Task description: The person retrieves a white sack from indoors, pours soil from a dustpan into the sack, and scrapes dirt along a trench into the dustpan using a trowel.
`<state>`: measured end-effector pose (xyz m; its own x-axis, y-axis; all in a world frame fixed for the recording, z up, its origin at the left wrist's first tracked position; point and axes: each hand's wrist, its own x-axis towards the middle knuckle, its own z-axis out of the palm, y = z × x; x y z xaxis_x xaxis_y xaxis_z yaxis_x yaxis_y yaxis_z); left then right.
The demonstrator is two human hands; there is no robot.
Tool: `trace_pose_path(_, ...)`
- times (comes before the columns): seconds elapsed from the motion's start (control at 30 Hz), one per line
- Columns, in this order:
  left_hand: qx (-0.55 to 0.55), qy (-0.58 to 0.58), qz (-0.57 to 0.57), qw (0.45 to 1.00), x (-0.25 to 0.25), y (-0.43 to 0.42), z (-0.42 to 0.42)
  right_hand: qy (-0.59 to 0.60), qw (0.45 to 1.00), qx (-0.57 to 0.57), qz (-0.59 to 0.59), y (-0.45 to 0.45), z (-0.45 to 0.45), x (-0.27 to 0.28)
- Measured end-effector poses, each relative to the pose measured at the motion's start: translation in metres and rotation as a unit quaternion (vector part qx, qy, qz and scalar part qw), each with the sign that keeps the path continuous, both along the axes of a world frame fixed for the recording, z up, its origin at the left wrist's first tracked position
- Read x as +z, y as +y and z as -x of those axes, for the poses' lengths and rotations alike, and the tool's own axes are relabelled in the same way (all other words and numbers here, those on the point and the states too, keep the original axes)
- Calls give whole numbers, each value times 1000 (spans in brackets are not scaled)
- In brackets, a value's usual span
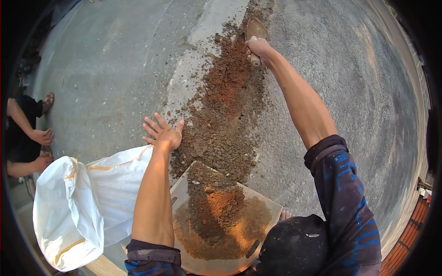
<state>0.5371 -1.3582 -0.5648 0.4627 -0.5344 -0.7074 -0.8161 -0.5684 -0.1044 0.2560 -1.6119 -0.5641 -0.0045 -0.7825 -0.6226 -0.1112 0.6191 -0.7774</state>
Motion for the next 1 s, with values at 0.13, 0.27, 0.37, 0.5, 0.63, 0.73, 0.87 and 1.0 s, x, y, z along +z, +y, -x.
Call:
trace_pose_path(0.13, 5, 1, -3, 1000, 1, -2, 0, 151, 980, 116, 57, 31, -17, -4)
trace_pose_path(0.27, 8, 2, -19, 1000, 3, -5, 0, 63, 991, 114, 22, 102, 23, 31)
trace_pose_path(0.37, 6, 2, -16, 1000, 3, -5, 0, 19, 997, 77, 22, 107, 41, 42)
trace_pose_path(0.5, -1, 0, -8, 1000, 2, -2, 0, -88, 976, -143, 141, 72, 25, 57)
trace_pose_path(0.63, -2, -1, -4, 1000, 0, -1, -1, -58, 953, -270, 124, 20, -22, 19)
trace_pose_path(0.73, -6, -5, -3, 1000, 3, -3, -1, -6, 994, -113, -5, 35, -47, -9)
trace_pose_path(0.87, -2, -9, -3, 1000, 2, -2, 1, -190, 974, -119, -37, 37, -7, -6)
trace_pose_path(1.0, -1, -2, -9, 1000, 2, -1, 0, -109, 971, -165, 133, 35, 4, 19)
